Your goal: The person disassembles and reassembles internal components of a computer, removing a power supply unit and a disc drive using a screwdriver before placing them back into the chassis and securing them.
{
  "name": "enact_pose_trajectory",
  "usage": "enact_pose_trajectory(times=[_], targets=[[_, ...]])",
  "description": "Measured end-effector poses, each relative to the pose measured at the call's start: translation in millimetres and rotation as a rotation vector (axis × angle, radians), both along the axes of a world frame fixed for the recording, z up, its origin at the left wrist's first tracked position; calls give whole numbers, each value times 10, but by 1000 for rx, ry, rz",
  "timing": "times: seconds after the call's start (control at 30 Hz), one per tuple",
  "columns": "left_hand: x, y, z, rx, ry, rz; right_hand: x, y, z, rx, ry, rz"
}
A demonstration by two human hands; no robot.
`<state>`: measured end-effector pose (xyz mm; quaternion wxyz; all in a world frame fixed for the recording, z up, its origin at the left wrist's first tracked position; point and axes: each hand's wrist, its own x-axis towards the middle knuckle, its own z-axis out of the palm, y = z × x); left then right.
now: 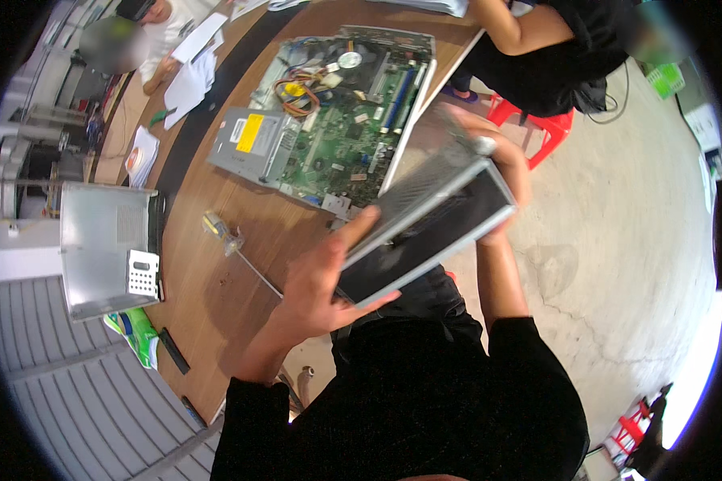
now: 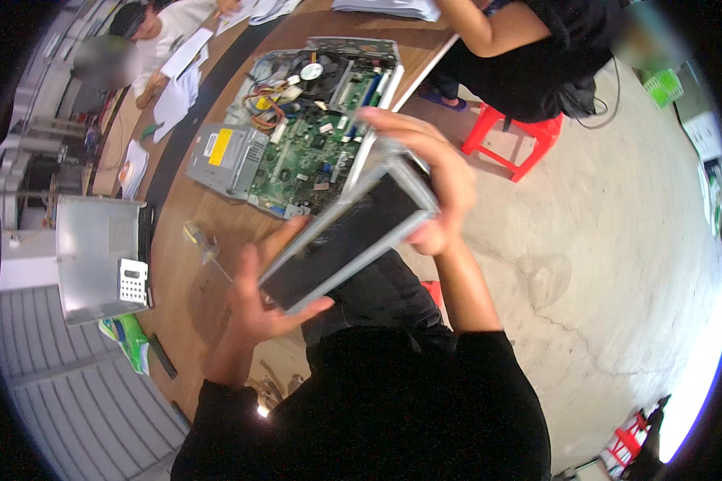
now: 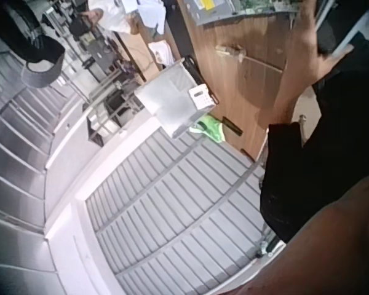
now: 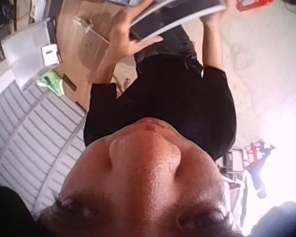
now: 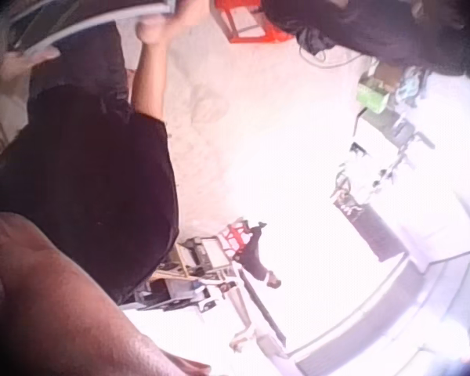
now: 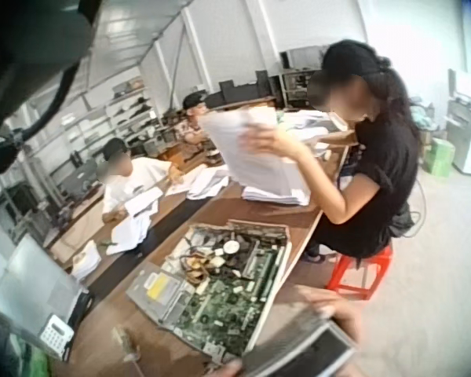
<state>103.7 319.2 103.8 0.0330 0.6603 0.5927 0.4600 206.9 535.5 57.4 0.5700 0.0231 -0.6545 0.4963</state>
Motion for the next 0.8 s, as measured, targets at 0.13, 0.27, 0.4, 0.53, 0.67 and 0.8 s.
enact_pose_trajectory(times=[0.13, 0.27, 0.4, 0.53, 0.67, 0.8], targets=[[17, 128, 123, -101, -126, -116, 204, -137, -479, -482, 38, -111], [-40, 95, -65, -48, -101, 12, 489, -50, -894, -878, 200, 9], [-191, 83, -464, -139, -80, 401, 576, 126, -936, -957, 137, -132], [-154, 208, -660, -243, -99, 555, 508, 215, -880, -923, 128, -31], [-264, 184, -754, -162, -109, 464, 526, 203, -885, -910, 95, 12], [-449, 48, -698, -180, -132, 277, 625, 233, -901, -897, 87, 33]])
